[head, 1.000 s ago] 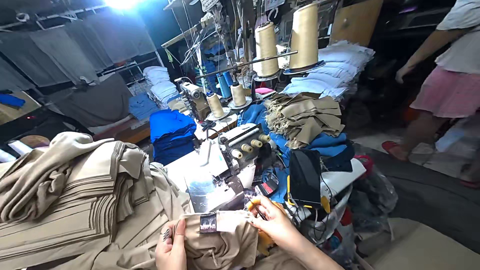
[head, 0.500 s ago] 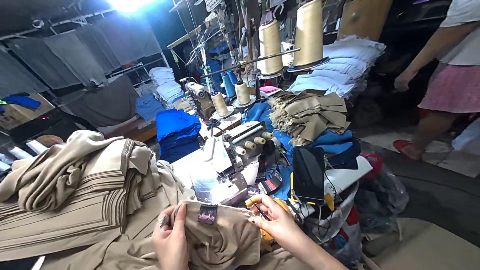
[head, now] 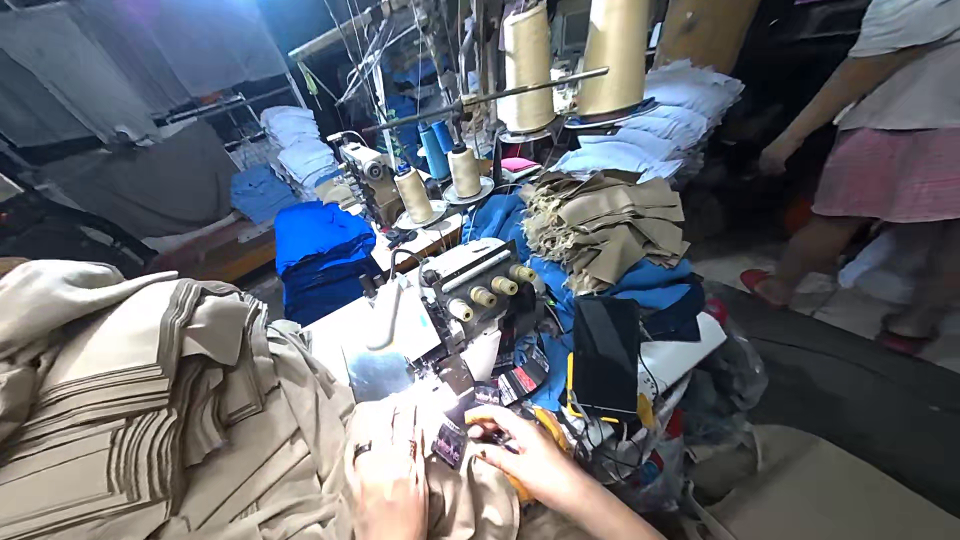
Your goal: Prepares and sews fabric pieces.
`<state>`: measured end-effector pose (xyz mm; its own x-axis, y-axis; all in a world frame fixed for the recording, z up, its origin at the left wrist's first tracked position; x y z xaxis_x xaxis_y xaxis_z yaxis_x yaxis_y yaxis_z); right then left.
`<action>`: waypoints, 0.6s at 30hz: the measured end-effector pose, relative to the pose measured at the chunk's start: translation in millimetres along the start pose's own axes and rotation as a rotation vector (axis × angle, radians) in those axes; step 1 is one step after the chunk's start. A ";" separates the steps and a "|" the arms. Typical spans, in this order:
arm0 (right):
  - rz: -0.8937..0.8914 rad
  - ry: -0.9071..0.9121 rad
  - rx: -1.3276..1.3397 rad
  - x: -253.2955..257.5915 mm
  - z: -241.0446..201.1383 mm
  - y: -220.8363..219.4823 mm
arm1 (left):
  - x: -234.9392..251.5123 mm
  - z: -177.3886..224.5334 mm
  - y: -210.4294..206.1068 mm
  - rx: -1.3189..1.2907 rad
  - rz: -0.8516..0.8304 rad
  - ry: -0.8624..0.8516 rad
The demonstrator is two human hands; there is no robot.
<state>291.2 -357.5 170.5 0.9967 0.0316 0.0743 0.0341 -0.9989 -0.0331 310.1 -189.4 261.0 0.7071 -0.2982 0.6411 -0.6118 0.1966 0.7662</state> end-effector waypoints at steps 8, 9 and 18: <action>-0.111 -0.118 0.234 19.8 0.7 -18.9 | 35.8 -18.0 -48.3 -0.124 -0.237 -0.121; -0.101 -0.118 0.249 21.6 -1.8 -16.7 | 41.0 -17.2 -49.6 -0.164 -0.235 -0.143; -0.070 -0.108 0.316 25.6 -1.1 -14.0 | 63.9 -27.0 -79.2 -0.247 -0.351 -0.151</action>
<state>316.1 -342.7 174.0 0.9926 0.1199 -0.0186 0.1065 -0.9342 -0.3406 413.3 -198.8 242.5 0.7859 -0.5156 0.3414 -0.2285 0.2709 0.9351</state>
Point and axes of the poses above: each hand's wrist, its own x-axis towards the middle knuckle, its own y-axis out of the back of the hand, z = x × y, the point moved 10 cm from there along x, towards the middle knuckle, and after that the axes turned 13 degrees about x, right-handed, at the moved point
